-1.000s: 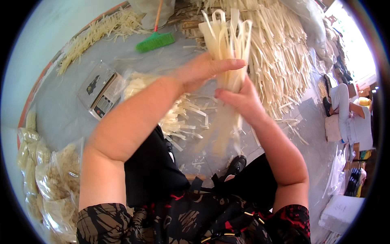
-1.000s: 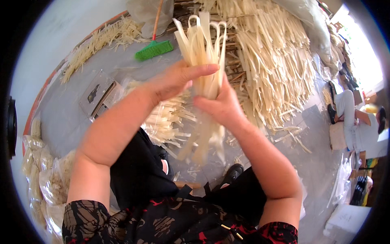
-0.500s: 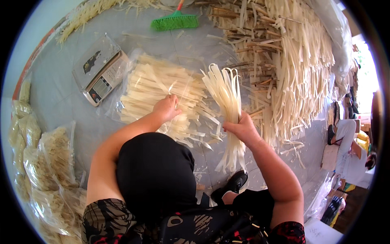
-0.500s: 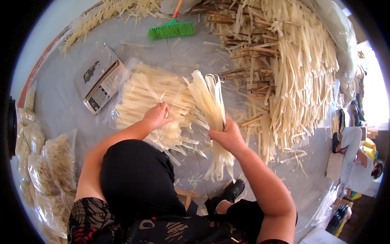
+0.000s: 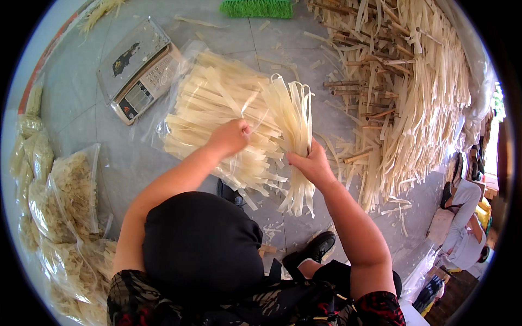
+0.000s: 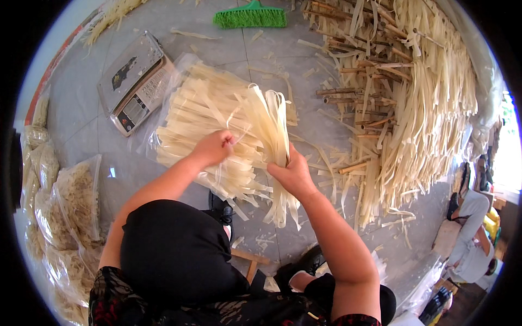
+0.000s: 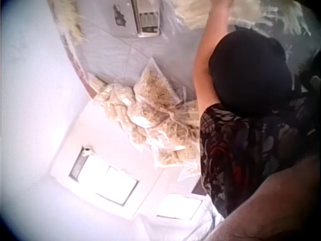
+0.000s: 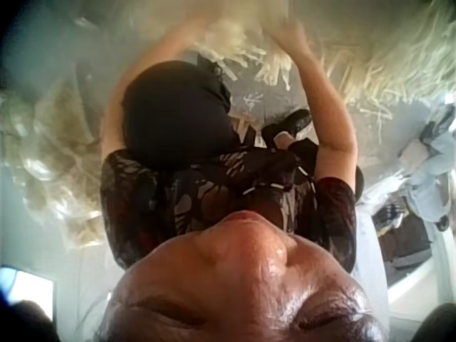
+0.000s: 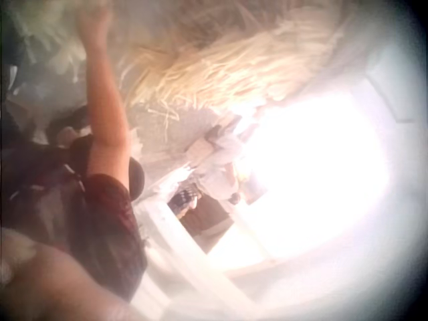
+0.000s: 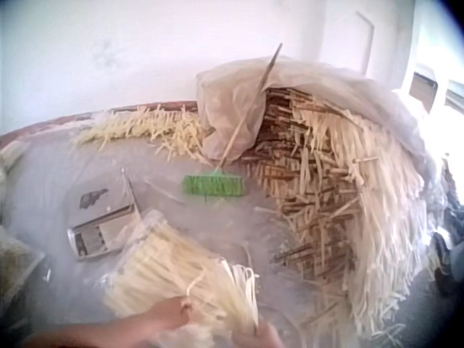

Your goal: The person gathers bunches of white strips, weighs them on a scale, and packs them into plastic bags. They also use a long wooden rod to lift and arrange the strips on the floor.

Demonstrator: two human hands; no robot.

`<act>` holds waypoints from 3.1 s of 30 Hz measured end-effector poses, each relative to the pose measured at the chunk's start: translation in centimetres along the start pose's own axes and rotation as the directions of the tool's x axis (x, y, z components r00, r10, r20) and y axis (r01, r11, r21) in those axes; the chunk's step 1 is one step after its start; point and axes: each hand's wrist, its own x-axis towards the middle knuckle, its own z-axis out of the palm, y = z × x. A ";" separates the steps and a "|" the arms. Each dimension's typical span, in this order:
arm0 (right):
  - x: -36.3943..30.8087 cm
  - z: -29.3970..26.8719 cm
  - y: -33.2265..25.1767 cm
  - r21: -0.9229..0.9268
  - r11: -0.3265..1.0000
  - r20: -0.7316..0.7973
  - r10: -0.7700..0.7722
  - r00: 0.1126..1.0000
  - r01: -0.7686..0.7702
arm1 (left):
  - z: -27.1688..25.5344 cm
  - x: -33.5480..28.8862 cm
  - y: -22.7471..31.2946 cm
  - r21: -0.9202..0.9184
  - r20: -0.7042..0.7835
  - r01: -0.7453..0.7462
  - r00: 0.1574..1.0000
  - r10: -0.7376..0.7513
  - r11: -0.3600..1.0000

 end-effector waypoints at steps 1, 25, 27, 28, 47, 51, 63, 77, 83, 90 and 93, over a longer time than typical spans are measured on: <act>0.0 0.1 -0.1 0.004 1.000 0.005 -0.012 1.000 0.012 | -1.1 -0.1 -1.0 -0.401 0.072 0.082 0.996 -0.057 0.912; 9.1 13.9 -1.7 -0.700 0.291 0.589 -0.279 0.758 0.652 | -6.3 -5.4 3.4 -0.413 -0.351 -0.350 0.913 0.208 0.841; 7.2 13.3 -3.3 -0.731 0.196 0.657 -0.060 0.752 0.654 | -6.1 -5.6 1.7 -0.430 -0.281 -0.275 0.946 0.162 0.860; 8.3 13.0 -0.2 -0.695 0.355 0.596 -0.199 0.778 0.625 | -6.2 -5.8 2.4 -0.351 -0.233 -0.252 0.956 0.176 0.902; 7.5 -20.0 -9.1 0.052 0.982 -0.598 -0.115 0.793 0.182 | -2.9 -3.3 -3.1 0.348 -0.319 -0.410 0.794 0.518 0.843; 12.9 -30.3 -13.3 0.175 0.890 -0.702 -0.187 0.688 0.420 | -1.8 -2.6 -2.3 0.017 -0.495 -0.388 0.797 0.345 0.921; 20.8 -44.0 -18.5 0.519 0.515 -0.836 0.139 0.531 0.682 | -2.6 -2.3 -0.9 0.130 -0.462 -0.350 0.807 0.369 0.928; 1.0 -35.2 -3.1 0.584 0.575 -0.777 0.192 0.599 0.573 | -3.4 -2.0 -0.1 -0.279 -0.590 -0.328 0.800 0.108 0.902; -7.5 -19.1 -2.5 0.557 0.510 -0.813 0.172 0.556 0.656 | -5.5 -1.8 11.0 -0.488 -0.317 -0.492 0.870 0.379 0.722; -15.7 -2.5 -4.3 0.737 0.356 -0.660 0.198 0.724 0.574 | -0.1 -7.8 27.4 -0.213 0.555 -0.342 0.729 0.401 0.915; -19.4 2.4 -4.8 0.765 0.326 -0.627 0.177 0.759 0.556 | 5.8 -10.0 28.8 -0.069 0.751 -0.312 0.609 0.255 0.948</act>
